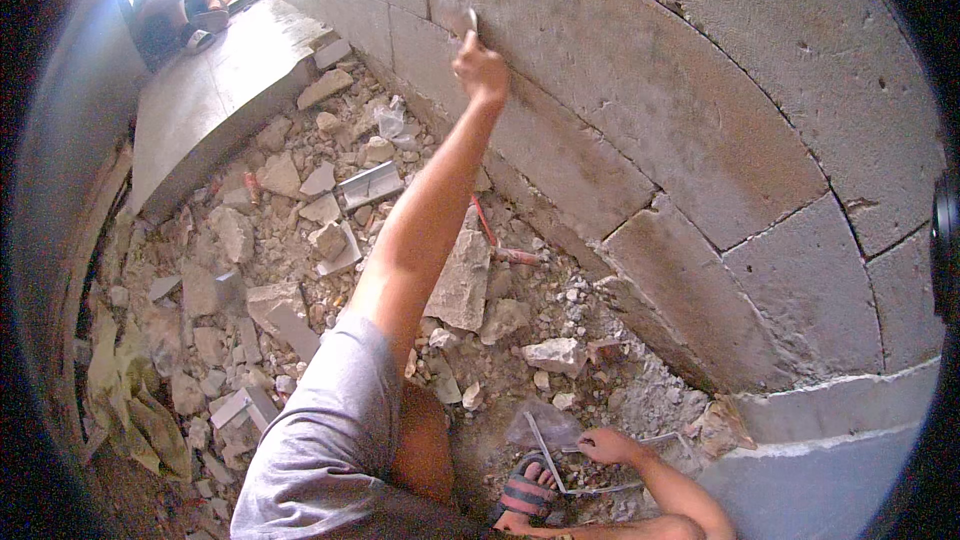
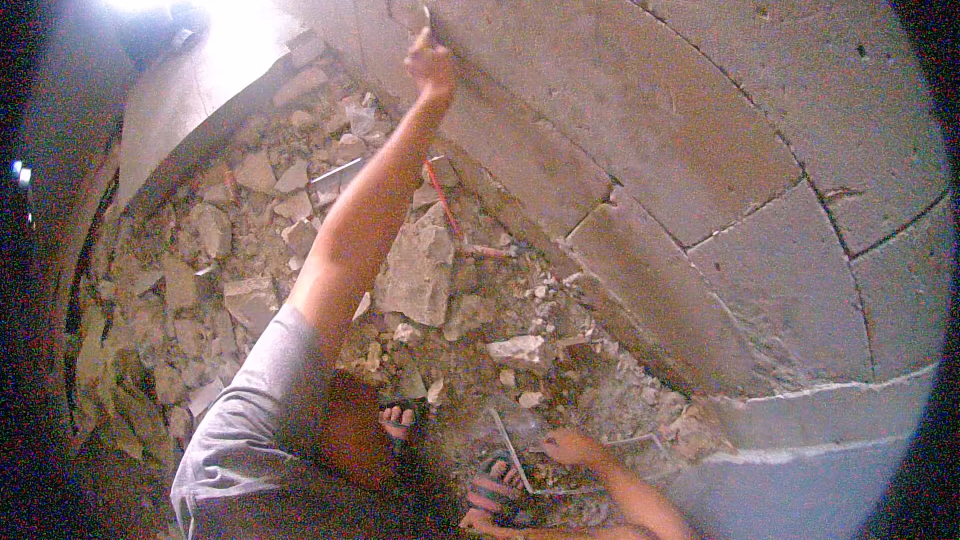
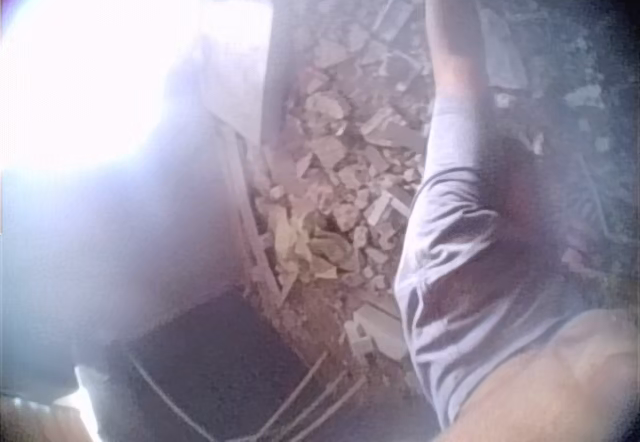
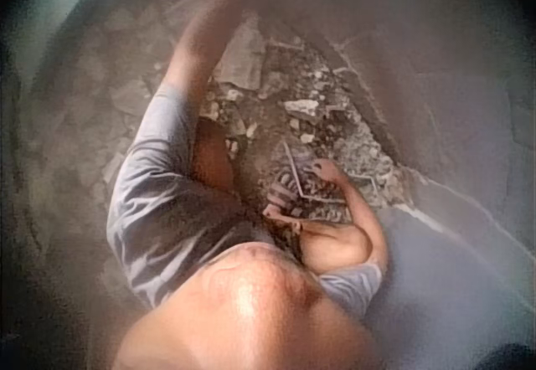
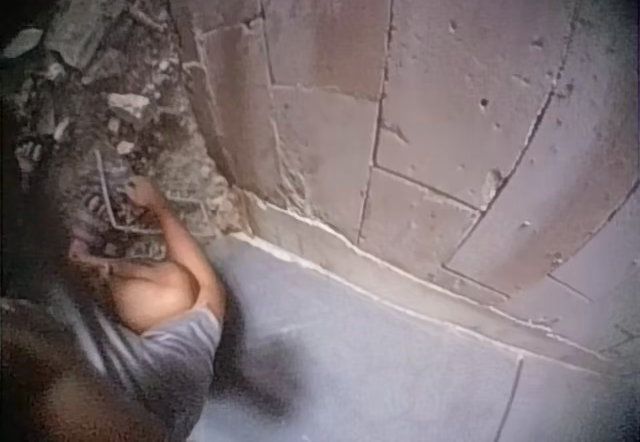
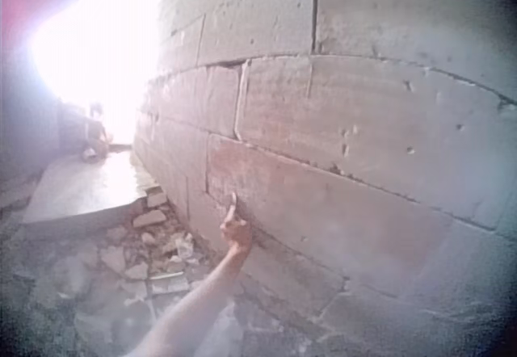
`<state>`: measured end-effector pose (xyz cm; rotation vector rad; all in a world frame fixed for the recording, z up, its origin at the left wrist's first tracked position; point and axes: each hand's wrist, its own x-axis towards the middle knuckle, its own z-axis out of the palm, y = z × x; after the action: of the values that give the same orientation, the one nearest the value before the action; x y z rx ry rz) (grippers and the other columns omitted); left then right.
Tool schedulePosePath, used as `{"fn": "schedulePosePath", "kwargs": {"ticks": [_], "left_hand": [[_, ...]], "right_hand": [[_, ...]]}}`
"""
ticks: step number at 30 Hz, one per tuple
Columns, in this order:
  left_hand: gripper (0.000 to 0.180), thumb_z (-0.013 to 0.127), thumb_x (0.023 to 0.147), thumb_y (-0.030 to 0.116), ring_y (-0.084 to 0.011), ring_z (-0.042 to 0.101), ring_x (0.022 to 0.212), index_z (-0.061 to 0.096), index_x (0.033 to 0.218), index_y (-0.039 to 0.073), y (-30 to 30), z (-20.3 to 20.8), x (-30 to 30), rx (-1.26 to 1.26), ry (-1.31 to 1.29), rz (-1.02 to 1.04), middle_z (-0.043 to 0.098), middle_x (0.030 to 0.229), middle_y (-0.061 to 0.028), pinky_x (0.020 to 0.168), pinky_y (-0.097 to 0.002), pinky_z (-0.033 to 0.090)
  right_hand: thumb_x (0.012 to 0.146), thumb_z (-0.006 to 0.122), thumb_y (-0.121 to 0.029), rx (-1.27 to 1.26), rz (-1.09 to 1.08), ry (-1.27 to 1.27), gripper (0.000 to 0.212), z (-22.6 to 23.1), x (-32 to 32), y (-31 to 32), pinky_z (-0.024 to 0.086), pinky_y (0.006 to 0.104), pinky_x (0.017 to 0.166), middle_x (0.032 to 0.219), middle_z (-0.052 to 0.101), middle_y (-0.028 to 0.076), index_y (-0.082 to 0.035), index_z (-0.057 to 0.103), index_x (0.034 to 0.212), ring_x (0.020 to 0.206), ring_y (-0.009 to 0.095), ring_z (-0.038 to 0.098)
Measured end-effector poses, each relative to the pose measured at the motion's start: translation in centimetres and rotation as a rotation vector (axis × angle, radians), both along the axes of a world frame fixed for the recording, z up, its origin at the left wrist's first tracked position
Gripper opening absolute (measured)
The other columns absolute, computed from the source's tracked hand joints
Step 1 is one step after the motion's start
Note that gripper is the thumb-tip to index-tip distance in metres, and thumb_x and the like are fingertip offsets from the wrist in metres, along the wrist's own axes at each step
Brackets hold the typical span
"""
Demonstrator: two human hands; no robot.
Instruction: The person sands the surface of a block wall using a piece of sandpaper, rubbing it over the mortar joints and the face of the blocks.
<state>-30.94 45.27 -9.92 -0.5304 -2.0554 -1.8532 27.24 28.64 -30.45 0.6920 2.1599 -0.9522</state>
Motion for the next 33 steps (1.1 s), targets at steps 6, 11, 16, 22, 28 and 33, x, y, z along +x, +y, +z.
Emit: {"fn": "schedulePosePath", "kwargs": {"ticks": [6, 11, 16, 22, 28, 33], "left_hand": [[0.041, 0.046, 0.081, 0.005, -0.0409, 0.062, 0.091, 0.056, 0.121, 0.004, 0.9, 0.3, 2.1, -0.056, -0.034, 0.042, 0.063, 0.097, -0.0266, 0.085, -0.0455, 0.048], [0.042, 0.046, 0.081, 0.004, -0.0406, 0.061, 0.095, 0.054, 0.122, 0.002, 1.3, 0.1, -0.3, -0.031, -0.043, 0.121, 0.061, 0.103, -0.0276, 0.087, -0.0448, 0.047], [0.042, 0.046, 0.081, 0.006, -0.0412, 0.061, 0.095, 0.054, 0.122, 0.001, 0.0, 1.1, 1.2, -0.090, -0.094, -0.001, 0.062, 0.102, -0.0270, 0.087, -0.0449, 0.047], [0.043, 0.046, 0.078, 0.003, -0.0387, 0.058, 0.105, 0.054, 0.120, -0.001, 0.8, 0.5, 2.1, -0.095, -0.032, -0.007, 0.055, 0.116, -0.0287, 0.090, -0.0428, 0.046], [0.040, 0.047, 0.076, 0.004, -0.0400, 0.060, 0.099, 0.057, 0.115, 0.001, 1.5, 0.5, -1.0, -0.232, 0.060, 0.160, 0.060, 0.107, -0.0279, 0.087, -0.0443, 0.047], [0.037, 0.048, 0.076, 0.006, -0.0403, 0.063, 0.091, 0.059, 0.112, 0.001, -0.1, 1.3, -3.2, -0.183, 0.011, 0.056, 0.064, 0.094, -0.0264, 0.082, -0.0454, 0.048]], "right_hand": [[0.085, 0.053, -0.033, -0.007, 0.031, -0.083, 0.036, 1.4, -1.4, 0.0, 0.049, 0.0396, 0.081, 0.099, 0.066, 0.016, -0.006, 0.064, 0.106, 0.091, 0.031, 0.064], [0.085, 0.052, -0.033, 0.037, -0.025, -0.081, 0.036, 1.3, -1.4, 0.2, 0.049, 0.0399, 0.081, 0.098, 0.066, 0.016, -0.006, 0.063, 0.107, 0.091, 0.032, 0.063], [0.086, 0.052, -0.033, 0.016, 0.026, -0.062, 0.036, 0.6, 0.8, 0.4, 0.049, 0.0400, 0.081, 0.097, 0.066, 0.016, -0.007, 0.063, 0.108, 0.089, 0.032, 0.063], [0.087, 0.051, -0.034, -0.013, 0.048, 0.046, 0.035, -1.0, 1.4, 0.2, 0.049, 0.0413, 0.079, 0.093, 0.066, 0.018, -0.007, 0.064, 0.104, 0.087, 0.031, 0.064], [0.087, 0.051, -0.033, -0.004, 0.018, 0.105, 0.034, 0.0, -1.1, 0.6, 0.049, 0.0407, 0.078, 0.094, 0.066, 0.018, -0.006, 0.063, 0.105, 0.087, 0.030, 0.064], [0.087, 0.052, -0.034, -0.065, -0.038, 0.027, 0.036, 1.0, -0.8, 0.3, 0.049, 0.0396, 0.080, 0.096, 0.066, 0.017, -0.007, 0.063, 0.108, 0.089, 0.030, 0.064]]}}
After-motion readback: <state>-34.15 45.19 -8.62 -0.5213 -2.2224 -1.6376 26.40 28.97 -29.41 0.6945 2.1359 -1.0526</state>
